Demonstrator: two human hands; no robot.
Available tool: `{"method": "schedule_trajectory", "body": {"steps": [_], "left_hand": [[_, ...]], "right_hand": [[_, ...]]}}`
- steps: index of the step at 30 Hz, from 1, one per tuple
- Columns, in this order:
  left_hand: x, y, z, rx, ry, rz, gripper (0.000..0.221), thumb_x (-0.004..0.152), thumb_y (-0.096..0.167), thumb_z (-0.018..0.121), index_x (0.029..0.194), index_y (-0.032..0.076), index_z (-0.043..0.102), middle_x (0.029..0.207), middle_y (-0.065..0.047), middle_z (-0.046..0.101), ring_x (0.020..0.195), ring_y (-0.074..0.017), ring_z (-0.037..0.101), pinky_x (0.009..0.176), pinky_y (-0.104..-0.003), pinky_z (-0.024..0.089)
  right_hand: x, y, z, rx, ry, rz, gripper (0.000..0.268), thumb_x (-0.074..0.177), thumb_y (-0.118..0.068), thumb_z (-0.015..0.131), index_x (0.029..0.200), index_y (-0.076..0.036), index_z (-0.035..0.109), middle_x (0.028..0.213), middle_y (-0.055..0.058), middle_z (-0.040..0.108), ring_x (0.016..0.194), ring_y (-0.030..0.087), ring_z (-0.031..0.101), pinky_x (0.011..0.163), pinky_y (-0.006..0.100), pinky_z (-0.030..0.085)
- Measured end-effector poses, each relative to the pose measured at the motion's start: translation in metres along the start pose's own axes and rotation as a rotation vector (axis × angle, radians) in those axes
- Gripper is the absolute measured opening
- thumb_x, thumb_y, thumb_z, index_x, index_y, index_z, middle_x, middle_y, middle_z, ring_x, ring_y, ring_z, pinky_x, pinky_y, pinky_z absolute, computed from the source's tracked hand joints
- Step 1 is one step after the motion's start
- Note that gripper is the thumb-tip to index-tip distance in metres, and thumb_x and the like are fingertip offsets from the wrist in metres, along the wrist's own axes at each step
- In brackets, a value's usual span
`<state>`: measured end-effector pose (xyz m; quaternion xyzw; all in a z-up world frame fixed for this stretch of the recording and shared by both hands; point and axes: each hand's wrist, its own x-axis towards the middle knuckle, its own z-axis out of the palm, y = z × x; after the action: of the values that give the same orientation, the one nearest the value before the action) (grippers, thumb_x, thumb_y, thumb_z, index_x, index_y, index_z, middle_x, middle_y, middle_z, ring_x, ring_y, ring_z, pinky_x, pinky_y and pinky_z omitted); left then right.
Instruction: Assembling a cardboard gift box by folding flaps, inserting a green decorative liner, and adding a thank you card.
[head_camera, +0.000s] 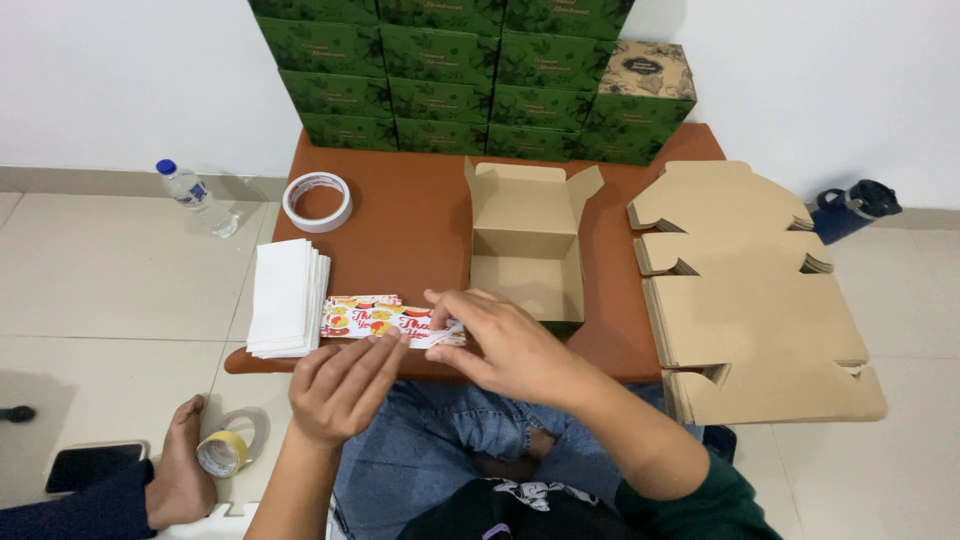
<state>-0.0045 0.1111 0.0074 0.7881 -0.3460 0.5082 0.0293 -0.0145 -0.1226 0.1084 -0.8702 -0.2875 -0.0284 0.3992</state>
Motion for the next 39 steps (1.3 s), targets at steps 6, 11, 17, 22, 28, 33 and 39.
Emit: {"method": "schedule_trajectory", "body": {"steps": [6,11,17,22,28,33,39], "left_hand": [[0.049,0.034,0.039,-0.156,0.243,0.115,0.026,0.106,0.017,0.055,0.095,0.019,0.079,0.102,0.001,0.077,0.09,-0.0139,0.068,0.08,-0.029,0.053],[0.08,0.056,0.055,-0.238,0.176,0.121,0.024,0.105,0.013,0.054,0.096,0.016,0.076,0.1,-0.001,0.074,0.088,-0.0162,0.067,0.08,-0.032,0.054],[0.097,0.05,0.081,-0.391,-0.162,0.042,0.013,0.097,0.015,0.061,0.101,0.013,0.073,0.102,-0.003,0.069,0.102,-0.0197,0.062,0.101,-0.048,0.042],[0.101,0.045,0.084,-0.481,-0.492,-0.054,0.029,0.093,0.017,0.051,0.106,0.008,0.075,0.108,-0.008,0.073,0.117,-0.0235,0.06,0.112,-0.06,0.026],[0.085,0.042,0.108,-0.468,-0.706,-0.051,0.041,0.092,0.026,0.04,0.102,0.012,0.077,0.131,-0.008,0.065,0.137,-0.0259,0.046,0.116,-0.069,0.011],[0.085,0.042,0.115,-0.493,-0.744,-0.061,0.046,0.092,0.029,0.036,0.097,0.013,0.078,0.132,-0.01,0.064,0.142,-0.0284,0.041,0.117,-0.073,0.002],[0.078,0.045,0.123,-0.468,-0.761,-0.041,0.049,0.091,0.033,0.034,0.089,0.016,0.08,0.13,-0.01,0.064,0.144,-0.0296,0.038,0.117,-0.075,0.0]], "right_hand": [[-0.031,0.031,-0.044,-0.142,-0.055,0.067,0.042,0.087,-0.025,0.075,0.12,-0.004,0.062,0.114,0.026,0.071,0.108,0.044,0.067,0.089,0.051,0.05],[-0.028,0.048,-0.079,-0.228,-0.169,0.172,0.052,0.085,-0.025,0.076,0.129,0.0,0.063,0.117,0.025,0.072,0.112,0.039,0.067,0.094,0.048,0.048],[-0.007,0.109,-0.082,-0.347,-0.231,0.254,0.054,0.08,-0.032,0.079,0.125,-0.003,0.068,0.115,0.018,0.07,0.107,0.036,0.066,0.091,0.045,0.048],[0.002,0.158,-0.061,-0.54,-0.238,0.183,0.053,0.075,-0.038,0.081,0.12,-0.01,0.072,0.11,0.011,0.07,0.103,0.03,0.064,0.087,0.041,0.04],[0.006,0.183,-0.032,-0.726,-0.252,0.15,0.047,0.067,-0.042,0.087,0.104,-0.015,0.075,0.094,0.002,0.072,0.094,0.024,0.061,0.086,0.042,0.034],[0.007,0.202,-0.014,-0.799,-0.234,0.138,0.042,0.064,-0.04,0.088,0.097,-0.018,0.074,0.089,-0.001,0.071,0.093,0.022,0.059,0.088,0.042,0.034],[0.003,0.207,-0.008,-0.798,-0.216,0.102,0.046,0.062,-0.047,0.088,0.096,-0.019,0.075,0.09,-0.001,0.069,0.093,0.02,0.059,0.089,0.042,0.033]]}}
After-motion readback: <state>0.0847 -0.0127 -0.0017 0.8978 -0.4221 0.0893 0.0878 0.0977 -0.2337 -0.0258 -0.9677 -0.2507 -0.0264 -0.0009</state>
